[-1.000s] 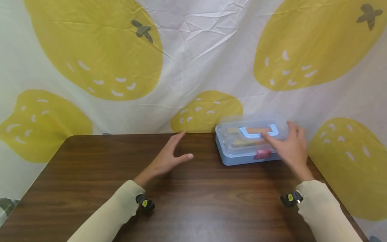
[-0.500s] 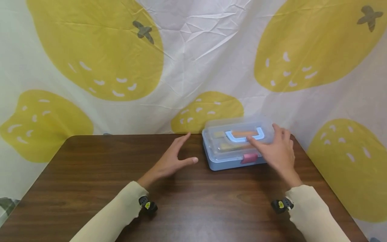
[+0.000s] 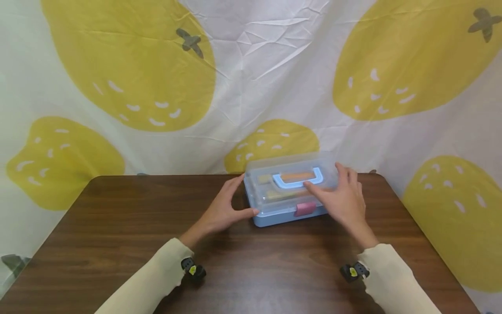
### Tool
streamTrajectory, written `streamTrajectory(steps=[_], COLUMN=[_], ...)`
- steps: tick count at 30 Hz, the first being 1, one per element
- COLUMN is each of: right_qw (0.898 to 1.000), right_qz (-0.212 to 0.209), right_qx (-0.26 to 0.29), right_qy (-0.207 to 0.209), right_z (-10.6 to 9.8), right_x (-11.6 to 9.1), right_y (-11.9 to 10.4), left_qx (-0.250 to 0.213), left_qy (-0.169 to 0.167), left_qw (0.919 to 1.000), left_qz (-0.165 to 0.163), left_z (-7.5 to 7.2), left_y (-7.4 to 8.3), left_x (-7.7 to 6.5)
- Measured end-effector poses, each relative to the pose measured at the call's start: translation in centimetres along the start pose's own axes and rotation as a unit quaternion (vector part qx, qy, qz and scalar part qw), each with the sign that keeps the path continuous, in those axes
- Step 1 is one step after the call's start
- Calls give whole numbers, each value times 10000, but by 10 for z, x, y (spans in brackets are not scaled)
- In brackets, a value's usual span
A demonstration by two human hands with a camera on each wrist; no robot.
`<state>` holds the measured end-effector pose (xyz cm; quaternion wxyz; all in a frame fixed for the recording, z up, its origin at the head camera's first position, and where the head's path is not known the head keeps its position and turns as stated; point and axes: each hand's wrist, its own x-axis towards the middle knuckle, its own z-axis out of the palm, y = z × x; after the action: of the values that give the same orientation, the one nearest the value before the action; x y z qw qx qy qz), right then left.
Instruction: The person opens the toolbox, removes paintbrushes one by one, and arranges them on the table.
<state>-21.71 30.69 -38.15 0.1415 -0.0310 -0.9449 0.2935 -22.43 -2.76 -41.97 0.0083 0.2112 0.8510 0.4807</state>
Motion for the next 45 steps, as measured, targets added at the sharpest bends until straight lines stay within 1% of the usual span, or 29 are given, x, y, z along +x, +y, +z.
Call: streamTrajectory(steps=[3,9,16,21,28,32,39,45], right_qw=[9999,9994,9951,9926,9920,9913,9904,9870], right_qz=[-127,-245,-454,-622,-636,-642,-816,-898], right_qx=[75,246,875,1026,1010,1057,1012,1187], right_qy=[7,-10,-40,-171,-407,-448,-461,-611], right_z=[4,8,14,21,28,29,33,37], right_x=[-3,-7,-14,-20,-27,-31,-37,-42], right_y=[-7,-17,-23,-25,-31,-34,-39,-38], left_qx=[-14,-67,-78,-125,-86,-69,-104,-143], left_qy=[90,412,676,771,819,802,808,841], left_qw=[9999,9989,9969,9955,9942,9941,9939,9933], left_qz=[-80,-203,-401,-536,-697,-723,-747,-774], left_z=[-1,-6,-18,-28,-42,-48,-56,-61], left_y=[0,-5,-14,-20,-26,-28,-31,-32], left_x=[-3,-9,-20,-26,-34,-38,-44,-50])
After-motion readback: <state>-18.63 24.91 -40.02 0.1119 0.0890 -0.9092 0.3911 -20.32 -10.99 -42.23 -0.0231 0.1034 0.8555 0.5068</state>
